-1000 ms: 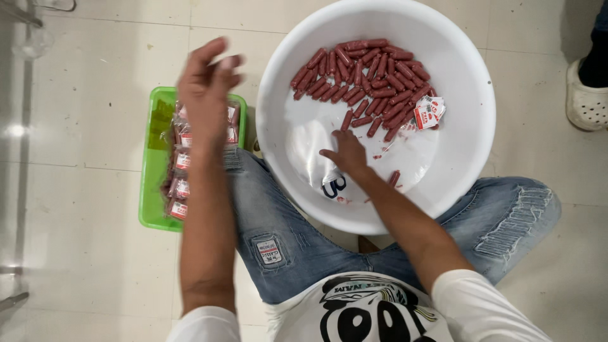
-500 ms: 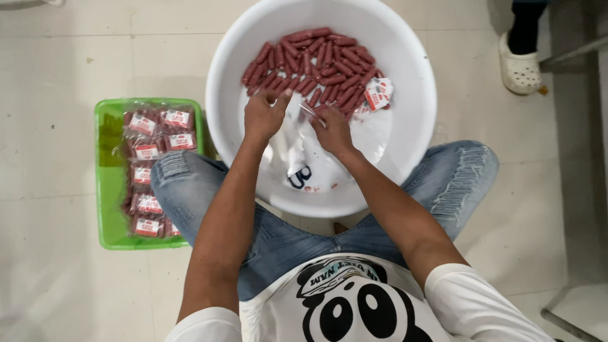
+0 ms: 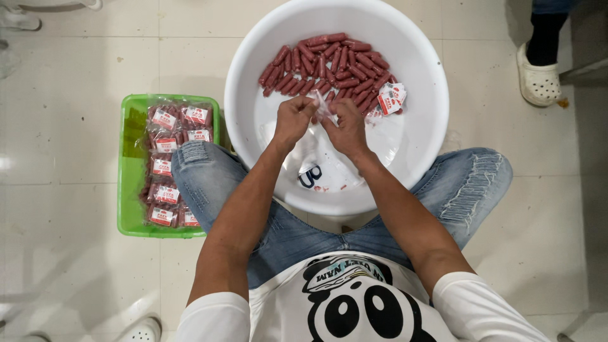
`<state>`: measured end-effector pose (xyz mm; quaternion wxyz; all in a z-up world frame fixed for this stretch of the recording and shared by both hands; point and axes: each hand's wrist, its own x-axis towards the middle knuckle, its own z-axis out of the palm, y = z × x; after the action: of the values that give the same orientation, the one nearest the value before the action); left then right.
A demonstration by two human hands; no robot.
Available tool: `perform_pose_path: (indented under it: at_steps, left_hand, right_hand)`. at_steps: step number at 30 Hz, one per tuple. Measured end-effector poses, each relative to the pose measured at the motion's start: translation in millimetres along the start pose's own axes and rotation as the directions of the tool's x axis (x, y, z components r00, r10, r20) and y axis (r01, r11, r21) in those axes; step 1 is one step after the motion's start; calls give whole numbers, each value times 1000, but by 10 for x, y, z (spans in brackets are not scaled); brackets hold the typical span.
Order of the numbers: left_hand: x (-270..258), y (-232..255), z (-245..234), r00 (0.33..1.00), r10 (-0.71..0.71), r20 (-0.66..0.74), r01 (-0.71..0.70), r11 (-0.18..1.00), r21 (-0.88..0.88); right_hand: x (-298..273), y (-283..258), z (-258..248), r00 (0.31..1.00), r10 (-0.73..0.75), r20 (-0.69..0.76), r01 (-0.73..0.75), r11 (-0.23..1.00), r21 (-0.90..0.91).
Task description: The person picks up several sausages from a bowl and places them into a plastic bag by hand. The person places a label into the bag and sets the filled bag into a tray.
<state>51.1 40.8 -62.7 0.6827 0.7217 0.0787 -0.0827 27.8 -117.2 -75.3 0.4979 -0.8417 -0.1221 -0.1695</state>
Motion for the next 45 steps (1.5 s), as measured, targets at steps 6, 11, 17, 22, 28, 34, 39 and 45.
perform_pose_path:
  at_steps: [6, 11, 17, 22, 28, 34, 39, 45]
  left_hand:
    - [138, -287, 95, 975, 219, 26, -206, 945, -254]
    - [188, -451, 141, 987, 159, -30, -156, 879, -451]
    - [134, -424, 206, 998, 63, 29, -46, 915, -401]
    - [-132, -286, 298, 1000, -15, 25, 23, 935, -354]
    - [-95, -265, 282, 978, -178, -112, 103, 870, -483]
    - [-581, 371, 125, 961, -270, -67, 172, 766, -619]
    - [-953, 616, 43, 990, -70, 122, 123, 852, -508]
    - [-1026, 687, 208, 997, 42, -59, -61, 920, -387]
  right_hand:
    - [-4, 408, 14, 641, 546, 540, -752, 306, 584]
    - [24, 631, 12, 699, 527, 484, -696, 345, 630]
    - [-12, 903, 110, 794, 562, 233, -584, 596, 551]
    - [-77, 349, 108, 767, 602, 221, -592, 531, 607]
    - [-29, -296, -132, 757, 573, 315, -650, 609, 455]
    - [67, -602, -557, 930, 345, 124, -367, 859, 356]
    - [-16, -654, -770, 969, 211, 129, -247, 863, 442]
    - [-90, -694, -905, 902, 413, 125, -385, 642, 663]
